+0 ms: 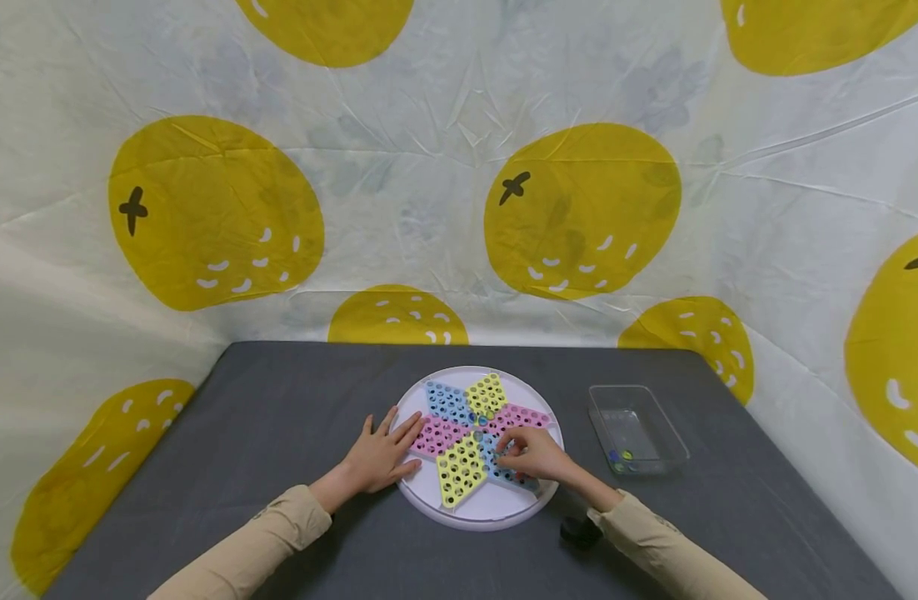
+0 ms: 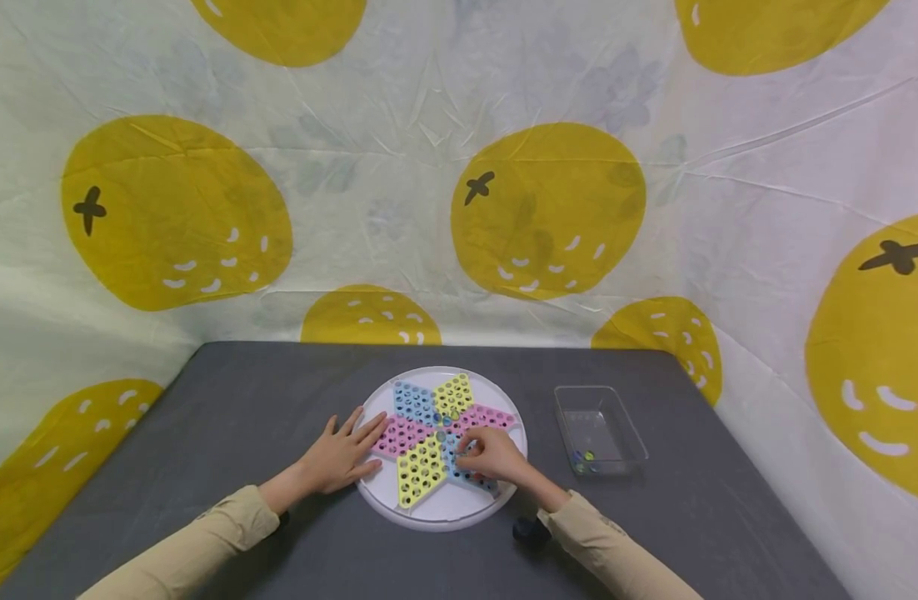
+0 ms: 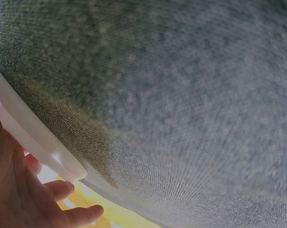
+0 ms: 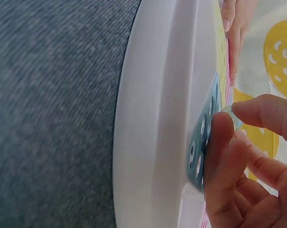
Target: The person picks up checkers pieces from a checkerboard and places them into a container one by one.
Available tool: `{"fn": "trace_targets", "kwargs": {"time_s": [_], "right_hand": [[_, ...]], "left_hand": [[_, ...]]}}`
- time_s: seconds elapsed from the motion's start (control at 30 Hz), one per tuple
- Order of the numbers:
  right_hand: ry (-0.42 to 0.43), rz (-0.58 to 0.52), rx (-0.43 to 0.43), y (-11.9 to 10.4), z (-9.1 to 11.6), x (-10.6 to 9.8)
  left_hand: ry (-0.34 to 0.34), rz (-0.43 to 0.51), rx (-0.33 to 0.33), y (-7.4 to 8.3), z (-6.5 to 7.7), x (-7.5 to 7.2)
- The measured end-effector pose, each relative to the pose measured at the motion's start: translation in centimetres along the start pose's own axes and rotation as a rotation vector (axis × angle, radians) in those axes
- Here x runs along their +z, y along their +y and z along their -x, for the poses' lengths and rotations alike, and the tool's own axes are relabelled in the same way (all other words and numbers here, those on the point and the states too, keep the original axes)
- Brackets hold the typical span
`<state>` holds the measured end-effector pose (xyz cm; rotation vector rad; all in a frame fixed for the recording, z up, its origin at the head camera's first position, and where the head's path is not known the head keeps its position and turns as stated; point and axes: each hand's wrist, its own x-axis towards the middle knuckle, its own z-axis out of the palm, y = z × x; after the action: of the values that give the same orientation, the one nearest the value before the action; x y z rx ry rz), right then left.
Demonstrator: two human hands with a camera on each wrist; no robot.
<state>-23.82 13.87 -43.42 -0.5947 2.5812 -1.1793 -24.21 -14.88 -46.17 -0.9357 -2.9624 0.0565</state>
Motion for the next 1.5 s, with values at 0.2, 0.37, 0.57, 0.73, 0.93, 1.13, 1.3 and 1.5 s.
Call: {"fn": "trace_targets", "kwargs": {"time_s": [0.2,0.37,0.57,0.73,0.93,1.13,1.3,1.5], "right_hand": [[0.006,-0.008,0.03,0.5,0.4,-0.6],[0.001,-0.03,0.049,0.9,0.7,-1.2],[0.002,-0.014,0.048,1.4,1.0,-1.6],[-0.003,-0.008,0.025,1.7,1.5,-1.9],[0.016,0.015,0.026,1.8,2.2,-2.4],[0.034,0.055,0.019,2.1,2.7,-2.9],[0.047,0.081,0.032,2.6,3.1,-3.4],[0.056,0.057,0.06,2.9,3.6,-4.2]], "left_hand": [[-0.011,0.013,-0.01,0.0,-0.1,0.1],[-0.012,0.021,-0.012,0.0,-0.1,0.1],[-0.002,0.015,-0.004,0.0,-0.1,0.0],[-0.003,0.012,-0.008,0.0,-0.1,0.0],[-0.015,0.015,-0.008,0.0,-0.1,0.0],[-0.018,0.012,-0.005,0.0,-0.1,-0.1],[-0.026,0.025,-0.009,0.0,0.0,0.0],[-0.029,0.027,-0.012,0.0,0.0,-0.2]]}}
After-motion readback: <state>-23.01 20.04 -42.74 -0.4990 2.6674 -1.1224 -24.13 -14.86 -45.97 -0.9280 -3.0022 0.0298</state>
